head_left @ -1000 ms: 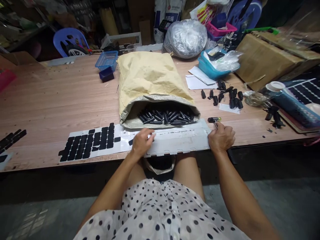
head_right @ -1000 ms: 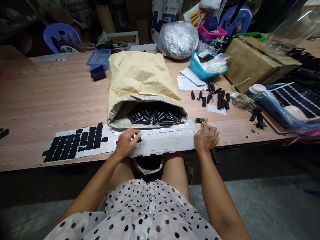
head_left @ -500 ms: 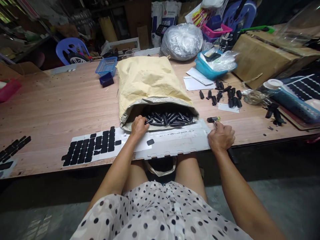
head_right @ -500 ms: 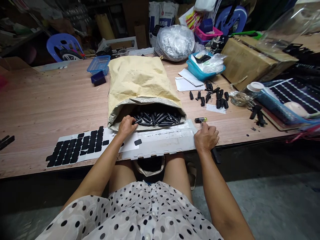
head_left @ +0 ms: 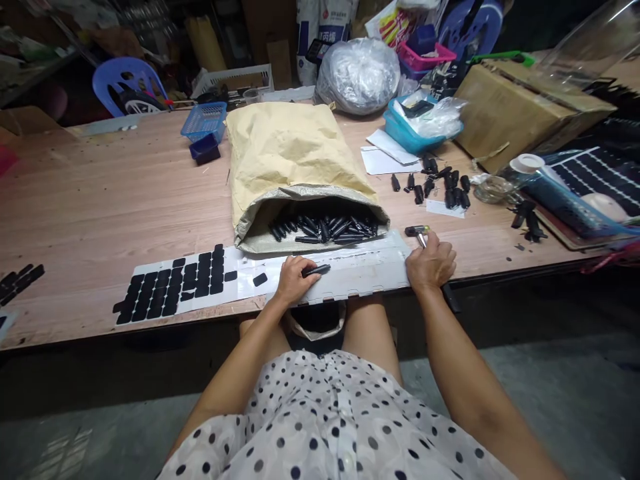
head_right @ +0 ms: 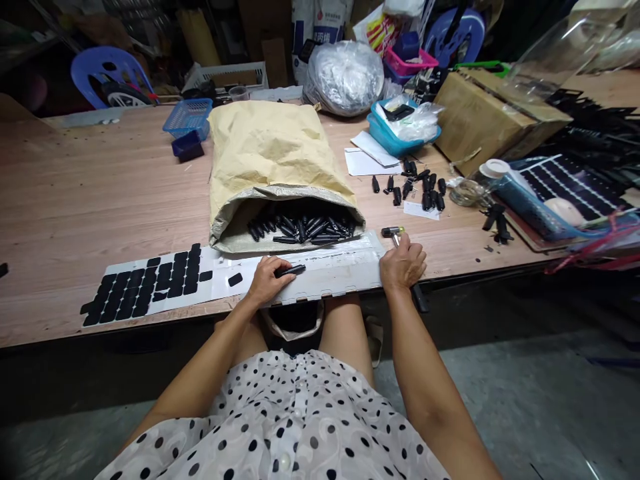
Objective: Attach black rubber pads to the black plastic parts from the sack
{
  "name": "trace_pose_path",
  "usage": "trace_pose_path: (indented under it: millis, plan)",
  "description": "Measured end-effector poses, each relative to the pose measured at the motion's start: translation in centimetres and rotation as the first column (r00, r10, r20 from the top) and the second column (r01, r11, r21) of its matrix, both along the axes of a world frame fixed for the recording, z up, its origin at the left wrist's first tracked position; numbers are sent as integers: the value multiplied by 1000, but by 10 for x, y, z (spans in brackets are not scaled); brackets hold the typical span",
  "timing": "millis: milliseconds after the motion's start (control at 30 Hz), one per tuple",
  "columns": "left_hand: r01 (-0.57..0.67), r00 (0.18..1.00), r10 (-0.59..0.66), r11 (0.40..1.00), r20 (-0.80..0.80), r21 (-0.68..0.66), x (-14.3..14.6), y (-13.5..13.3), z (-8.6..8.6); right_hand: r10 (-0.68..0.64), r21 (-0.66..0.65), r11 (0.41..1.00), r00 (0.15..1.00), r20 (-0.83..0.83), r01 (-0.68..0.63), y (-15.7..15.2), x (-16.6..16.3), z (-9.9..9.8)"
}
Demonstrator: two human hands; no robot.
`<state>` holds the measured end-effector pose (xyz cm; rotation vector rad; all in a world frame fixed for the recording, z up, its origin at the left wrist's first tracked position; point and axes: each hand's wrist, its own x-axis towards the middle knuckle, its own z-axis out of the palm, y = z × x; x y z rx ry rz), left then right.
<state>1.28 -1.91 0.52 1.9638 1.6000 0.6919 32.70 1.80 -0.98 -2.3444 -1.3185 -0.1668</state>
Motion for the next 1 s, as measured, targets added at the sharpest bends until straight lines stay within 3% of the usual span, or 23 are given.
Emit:
trace_pose_path:
  millis: [133, 200, 267, 400, 533, 633, 833, 1000]
  plan:
    - [-17, 999, 17, 1000, -28, 21, 3, 2, -3, -19, -83, 997, 994, -109, 10, 1, 3, 12]
    - [-20, 999, 21, 1000, -41, 9, 4, 2, -2, 12, -21, 1000, 986, -164, -15, -6, 1, 16]
    - [-20, 999, 20, 1000, -48, -4, 5, 2, -2, 136, 124, 986, 970, -201, -113, -20, -9, 19]
    - [-24, 999, 23, 1000, -46, -8, 6, 2, -2, 518, 327, 840, 819, -246, -433, -62, -54, 20]
    - [-22, 999, 21, 1000, -34, -19, 7, 4, -4, 701, 365, 711, 642, -311, -600, -88, -101, 17]
    - [-27, 999, 26, 999, -32, -26, 9, 6, -5, 746, 369, 665, 586, -316, -649, -90, -117, 18]
    - [-28, 999, 27, 999, -26, -39, 11, 7, -5, 793, 367, 608, 552, -257, -704, -88, -126, 17]
    - [-38, 999, 37, 998, -19, -43, 13, 6, -4, 791, 333, 612, 546, -277, -718, -86, -126, 10]
